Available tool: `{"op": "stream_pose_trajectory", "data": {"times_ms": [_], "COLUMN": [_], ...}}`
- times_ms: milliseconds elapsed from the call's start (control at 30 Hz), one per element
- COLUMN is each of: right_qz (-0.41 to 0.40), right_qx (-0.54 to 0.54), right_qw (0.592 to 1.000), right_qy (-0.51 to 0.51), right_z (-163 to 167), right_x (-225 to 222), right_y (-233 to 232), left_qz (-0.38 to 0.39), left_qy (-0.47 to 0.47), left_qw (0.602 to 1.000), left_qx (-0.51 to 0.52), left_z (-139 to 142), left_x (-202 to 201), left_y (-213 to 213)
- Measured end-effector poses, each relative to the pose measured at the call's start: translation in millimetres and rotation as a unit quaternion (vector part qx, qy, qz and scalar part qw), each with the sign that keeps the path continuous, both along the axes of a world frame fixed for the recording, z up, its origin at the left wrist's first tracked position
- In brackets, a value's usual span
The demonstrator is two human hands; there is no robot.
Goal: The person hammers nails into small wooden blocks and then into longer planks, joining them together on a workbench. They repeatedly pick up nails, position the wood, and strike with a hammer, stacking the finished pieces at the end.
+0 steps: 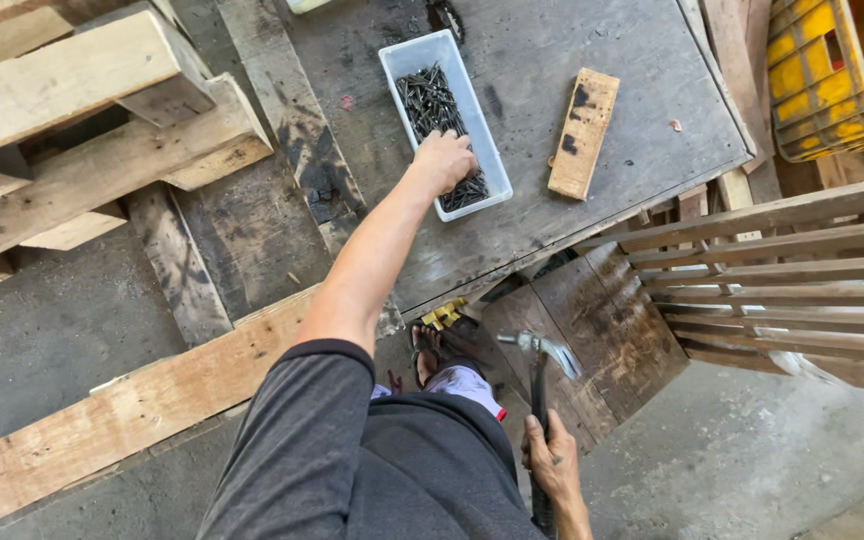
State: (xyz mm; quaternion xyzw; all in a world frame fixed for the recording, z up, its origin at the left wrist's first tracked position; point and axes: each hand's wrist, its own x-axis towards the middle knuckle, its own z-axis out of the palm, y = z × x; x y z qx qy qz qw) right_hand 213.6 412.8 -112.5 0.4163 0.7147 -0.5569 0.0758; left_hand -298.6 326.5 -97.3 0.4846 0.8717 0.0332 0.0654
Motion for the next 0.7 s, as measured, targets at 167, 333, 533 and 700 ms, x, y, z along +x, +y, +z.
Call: {"op": "stream_pose_trajectory", "data": {"times_ms": [167,333,533,700], "right_qz": [0.027,0.071,0.125,0.176], "right_qx": [0.038,0.046,0.031,0.047], "right_qw": [0.999,0.996,0.992,0.983], "right_qy": [-0.02,-0.021,-0.009,-0.003], "right_z": [2,-3,-2,4], "right_x": [-5,-21,-48,-69], "right_y": [33,54,75,81], "left_qz": [-0.038,-0.063,0.159,0.31], "left_qy": [0.009,0.082,-0.253,-0.59], "left_qw": [0.998,0.994,0.912,0.612], "left_qx": [-0.053,0.041,0.281,0.427], "left_z": [-9,-4,6,9], "left_x": [-12,-17,-14,-12], "left_y": [9,0,-15,-19]}}
